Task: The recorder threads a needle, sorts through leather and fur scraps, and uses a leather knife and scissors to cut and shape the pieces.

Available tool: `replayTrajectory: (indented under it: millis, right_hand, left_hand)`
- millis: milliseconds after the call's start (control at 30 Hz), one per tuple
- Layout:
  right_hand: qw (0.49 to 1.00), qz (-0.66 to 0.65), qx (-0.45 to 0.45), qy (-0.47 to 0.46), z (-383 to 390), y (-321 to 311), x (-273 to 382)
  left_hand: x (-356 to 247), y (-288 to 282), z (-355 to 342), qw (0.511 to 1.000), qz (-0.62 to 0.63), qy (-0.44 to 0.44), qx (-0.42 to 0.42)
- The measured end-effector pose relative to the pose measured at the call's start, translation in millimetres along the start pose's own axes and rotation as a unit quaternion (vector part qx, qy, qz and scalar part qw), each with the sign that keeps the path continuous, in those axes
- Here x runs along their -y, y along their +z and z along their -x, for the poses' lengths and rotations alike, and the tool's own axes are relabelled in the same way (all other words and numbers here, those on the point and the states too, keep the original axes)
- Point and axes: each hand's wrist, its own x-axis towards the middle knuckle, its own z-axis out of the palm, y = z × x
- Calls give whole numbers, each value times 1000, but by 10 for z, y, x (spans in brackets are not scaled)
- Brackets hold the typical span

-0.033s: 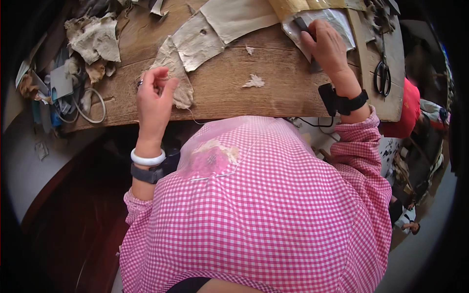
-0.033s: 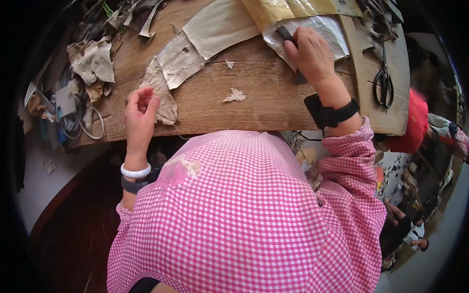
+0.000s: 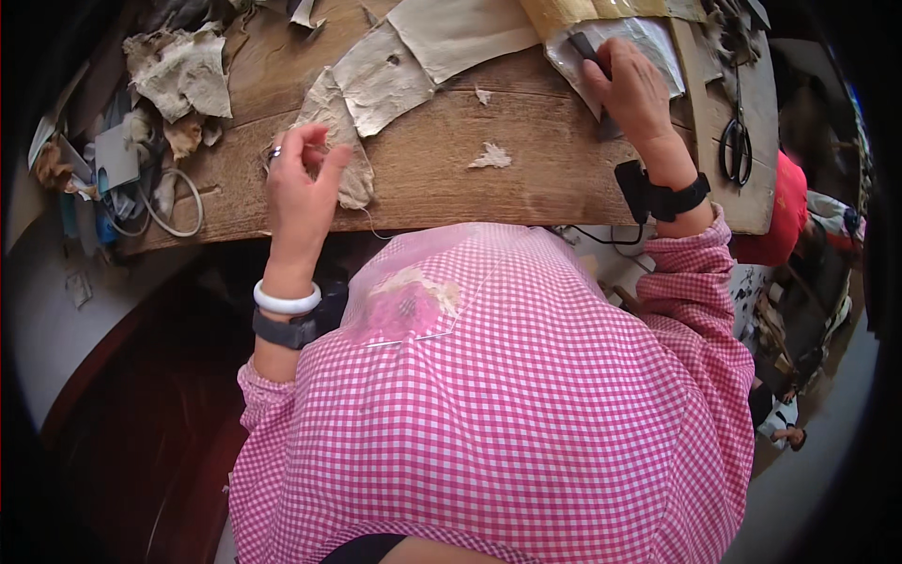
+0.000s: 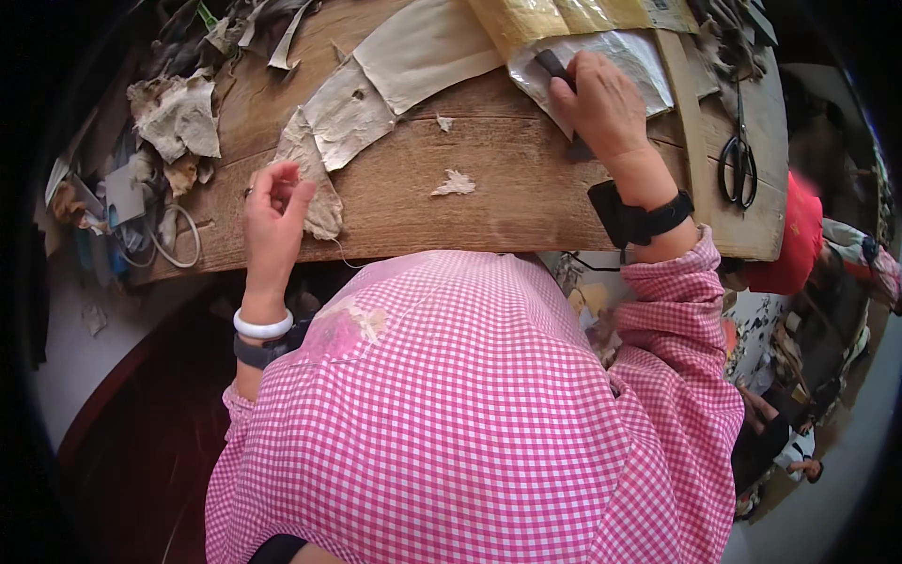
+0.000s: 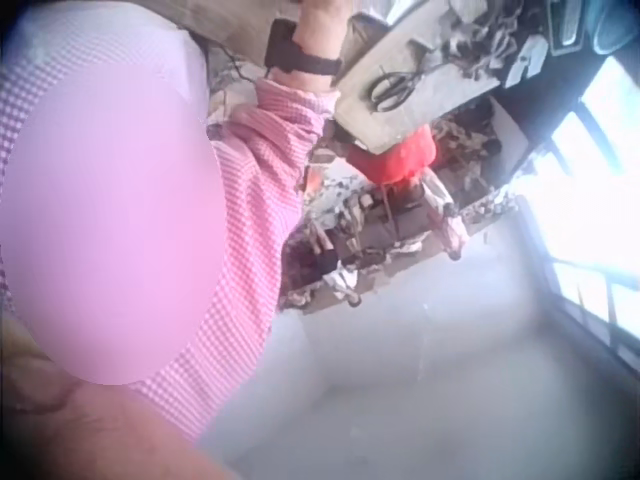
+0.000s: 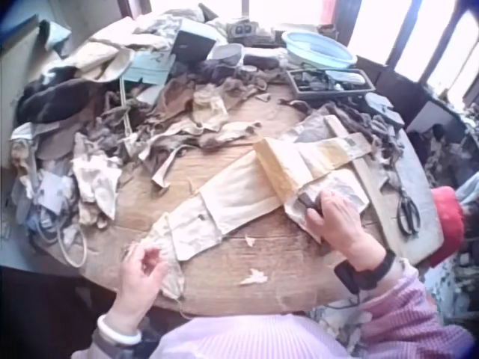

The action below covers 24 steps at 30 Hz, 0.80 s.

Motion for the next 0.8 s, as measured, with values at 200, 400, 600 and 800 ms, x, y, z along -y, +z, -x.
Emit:
replayTrajectory:
  millis: [200, 400, 600, 800]
  right_hand:
    - [828, -540, 22, 151, -125, -273, -176]
    - [205, -969, -15, 135, -240, -594, -15]
    - [194, -974, 12, 113, -292, -271, 631]
    - [212, -972, 29, 94, -392, -287, 976]
  left_hand:
    - [-56, 89, -131, 980, -171, 103, 23]
    - [64, 48, -141, 993, -46, 100, 39]
    - [120, -125, -158, 935, 267, -195, 126]
    - [91, 12, -151, 998, 54, 30, 7]
